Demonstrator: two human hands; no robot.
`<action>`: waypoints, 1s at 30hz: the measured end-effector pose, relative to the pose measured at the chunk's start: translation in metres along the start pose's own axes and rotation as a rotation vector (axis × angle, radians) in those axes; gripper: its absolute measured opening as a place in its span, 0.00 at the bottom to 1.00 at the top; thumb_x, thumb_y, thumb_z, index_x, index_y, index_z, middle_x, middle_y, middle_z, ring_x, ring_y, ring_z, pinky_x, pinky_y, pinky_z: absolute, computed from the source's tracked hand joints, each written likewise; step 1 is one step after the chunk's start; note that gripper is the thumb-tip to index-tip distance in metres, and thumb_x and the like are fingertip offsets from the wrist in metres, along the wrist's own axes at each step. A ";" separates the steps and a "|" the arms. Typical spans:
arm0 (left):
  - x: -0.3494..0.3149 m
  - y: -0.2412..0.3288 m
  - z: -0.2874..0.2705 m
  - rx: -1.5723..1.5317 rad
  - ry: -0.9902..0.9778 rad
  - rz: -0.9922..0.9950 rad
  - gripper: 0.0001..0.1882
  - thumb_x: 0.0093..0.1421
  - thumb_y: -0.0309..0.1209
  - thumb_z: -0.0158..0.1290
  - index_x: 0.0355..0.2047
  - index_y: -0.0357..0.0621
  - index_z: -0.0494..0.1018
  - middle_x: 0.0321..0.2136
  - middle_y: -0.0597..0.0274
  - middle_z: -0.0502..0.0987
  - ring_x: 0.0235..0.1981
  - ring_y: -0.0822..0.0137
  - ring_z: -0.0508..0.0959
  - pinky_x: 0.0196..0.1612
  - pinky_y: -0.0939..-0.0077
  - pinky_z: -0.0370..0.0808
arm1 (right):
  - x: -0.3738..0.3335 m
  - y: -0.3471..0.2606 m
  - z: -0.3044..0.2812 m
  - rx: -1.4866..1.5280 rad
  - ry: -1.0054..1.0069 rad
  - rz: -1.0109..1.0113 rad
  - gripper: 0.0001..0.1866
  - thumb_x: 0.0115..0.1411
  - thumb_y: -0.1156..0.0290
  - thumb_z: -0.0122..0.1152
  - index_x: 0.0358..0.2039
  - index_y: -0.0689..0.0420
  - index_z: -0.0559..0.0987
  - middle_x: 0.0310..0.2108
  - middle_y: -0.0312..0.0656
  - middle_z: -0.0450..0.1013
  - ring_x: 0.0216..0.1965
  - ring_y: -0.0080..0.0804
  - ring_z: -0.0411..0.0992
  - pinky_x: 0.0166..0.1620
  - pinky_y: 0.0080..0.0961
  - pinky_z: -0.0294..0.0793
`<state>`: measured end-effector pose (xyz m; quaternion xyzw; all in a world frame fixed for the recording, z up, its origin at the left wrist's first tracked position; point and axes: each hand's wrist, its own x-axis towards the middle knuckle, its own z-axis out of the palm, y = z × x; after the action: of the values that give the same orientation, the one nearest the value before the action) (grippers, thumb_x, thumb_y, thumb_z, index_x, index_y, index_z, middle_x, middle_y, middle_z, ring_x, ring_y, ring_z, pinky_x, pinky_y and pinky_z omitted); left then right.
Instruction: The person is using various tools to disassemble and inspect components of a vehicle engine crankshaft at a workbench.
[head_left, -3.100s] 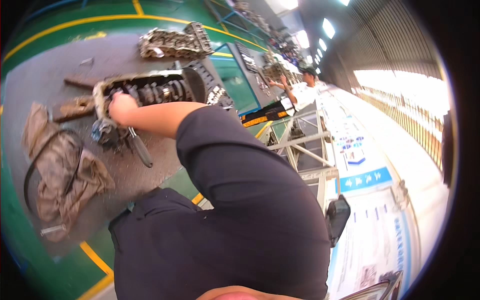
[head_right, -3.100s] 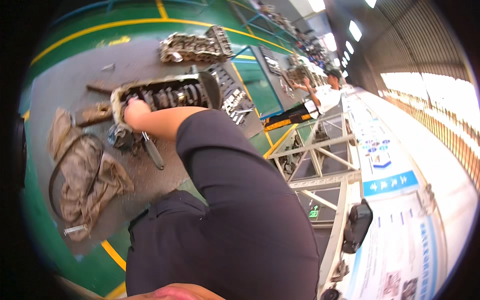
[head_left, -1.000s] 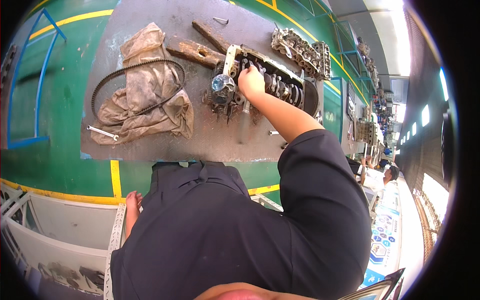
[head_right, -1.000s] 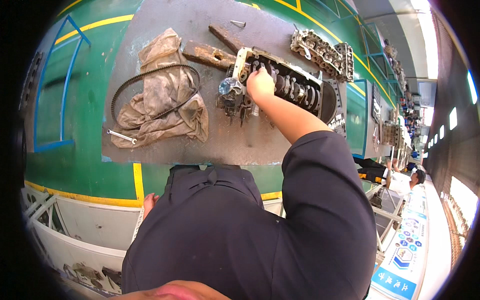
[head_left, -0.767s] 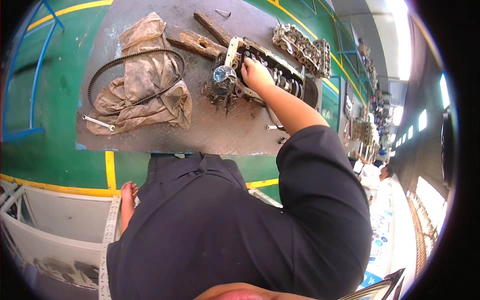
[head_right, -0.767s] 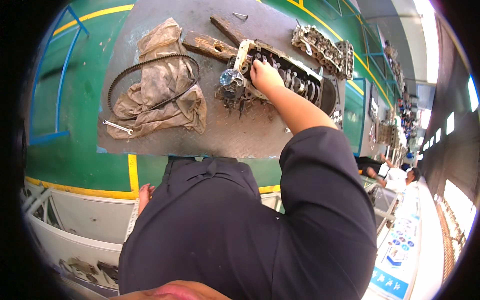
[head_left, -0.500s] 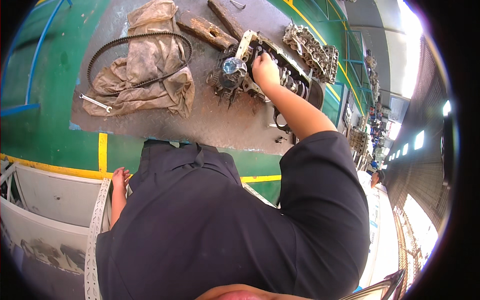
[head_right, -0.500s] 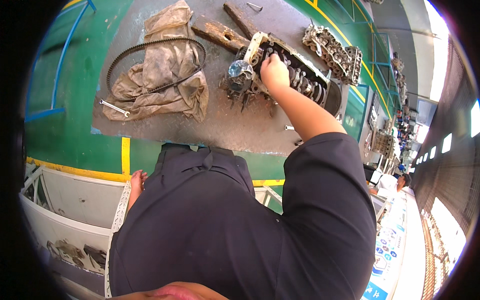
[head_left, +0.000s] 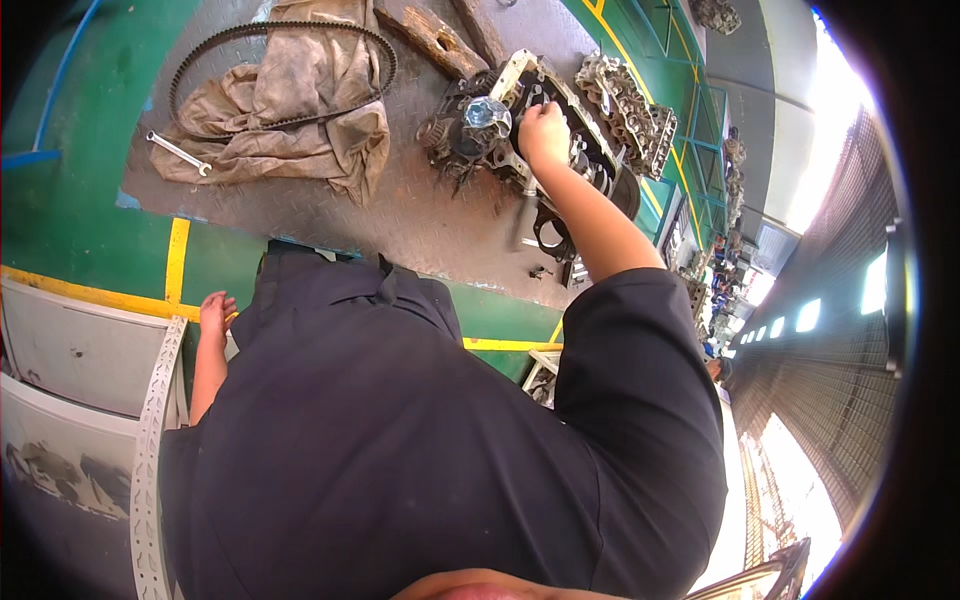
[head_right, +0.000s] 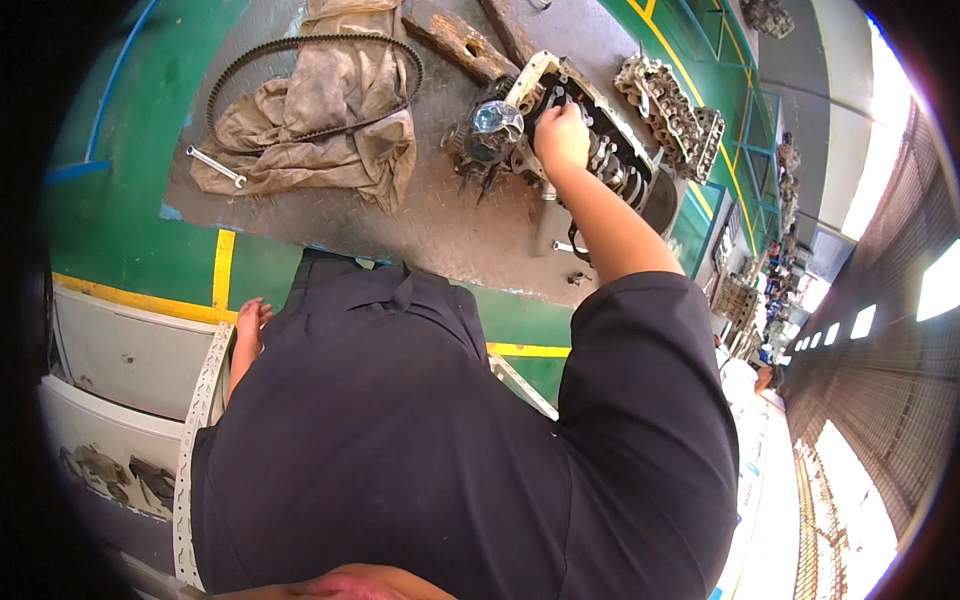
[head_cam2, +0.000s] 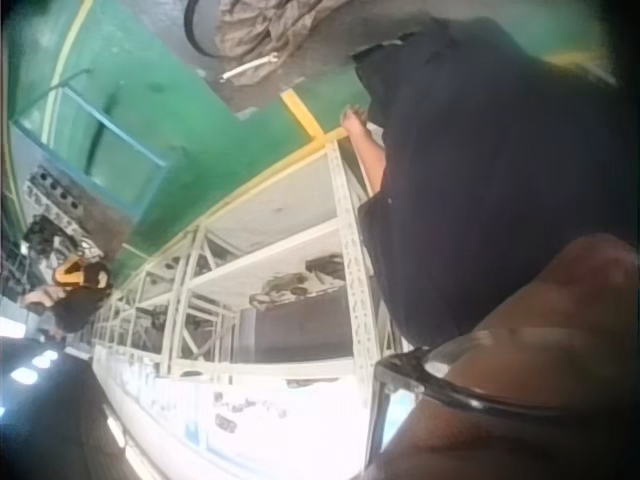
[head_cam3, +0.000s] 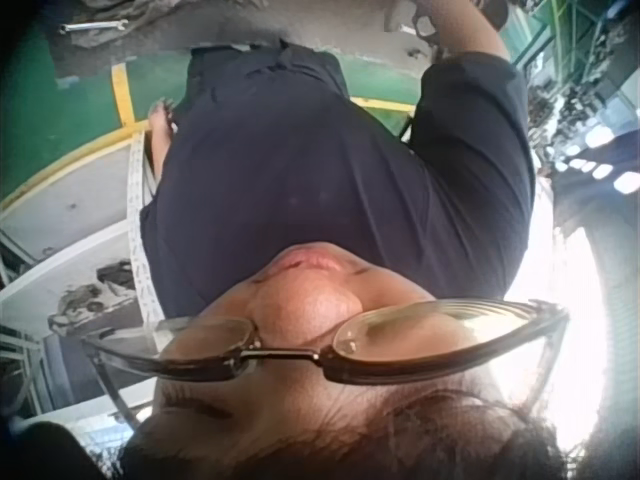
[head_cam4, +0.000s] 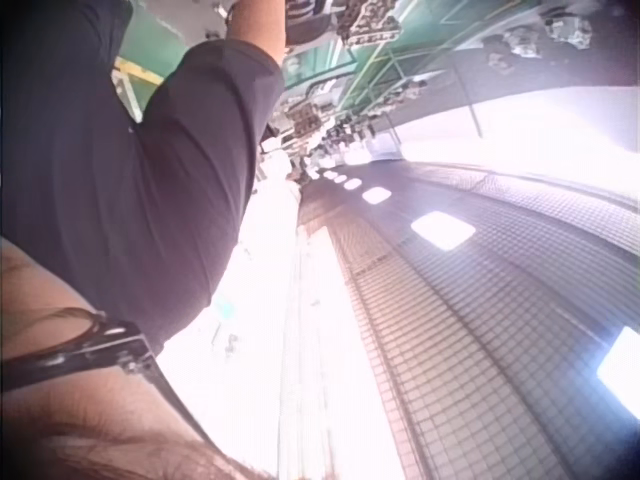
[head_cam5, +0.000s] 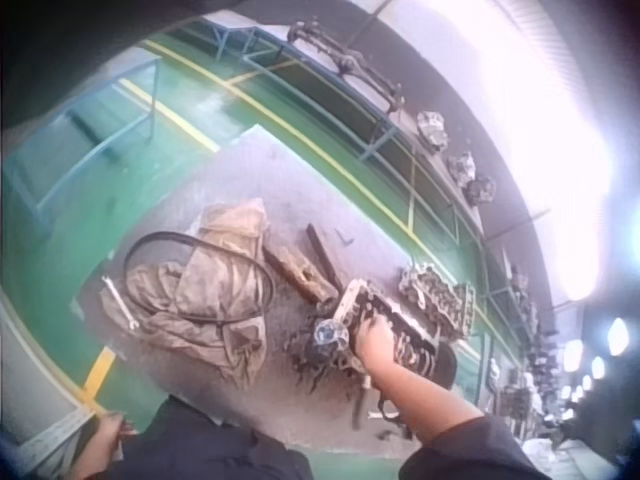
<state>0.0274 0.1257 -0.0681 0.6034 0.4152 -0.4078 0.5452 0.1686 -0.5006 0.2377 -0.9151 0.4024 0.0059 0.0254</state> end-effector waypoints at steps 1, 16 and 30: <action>0.000 -0.001 0.000 -0.002 -0.013 0.001 0.12 0.64 0.37 0.44 0.45 0.50 0.71 0.34 0.63 0.79 0.28 0.71 0.78 0.22 0.79 0.69 | 0.003 -0.007 0.006 0.043 0.057 0.133 0.17 0.61 0.62 0.45 0.37 0.63 0.75 0.38 0.62 0.75 0.41 0.58 0.74 0.47 0.44 0.72; -0.017 0.009 -0.009 0.038 0.017 -0.053 0.11 0.64 0.37 0.45 0.44 0.53 0.71 0.33 0.65 0.78 0.26 0.73 0.76 0.24 0.78 0.71 | 0.003 0.006 -0.006 -0.120 -0.088 -0.232 0.14 0.63 0.60 0.47 0.37 0.59 0.70 0.38 0.57 0.74 0.38 0.60 0.73 0.42 0.50 0.73; -0.013 0.011 -0.007 0.063 0.000 -0.055 0.11 0.64 0.39 0.44 0.44 0.55 0.71 0.34 0.70 0.79 0.28 0.75 0.77 0.28 0.78 0.69 | -0.007 0.005 -0.016 -0.068 -0.095 -0.469 0.16 0.62 0.61 0.48 0.36 0.64 0.69 0.37 0.61 0.73 0.38 0.60 0.72 0.44 0.49 0.71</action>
<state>0.0338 0.1318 -0.0520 0.6087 0.4186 -0.4356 0.5144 0.1594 -0.4996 0.2536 -0.9825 0.1768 0.0562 0.0143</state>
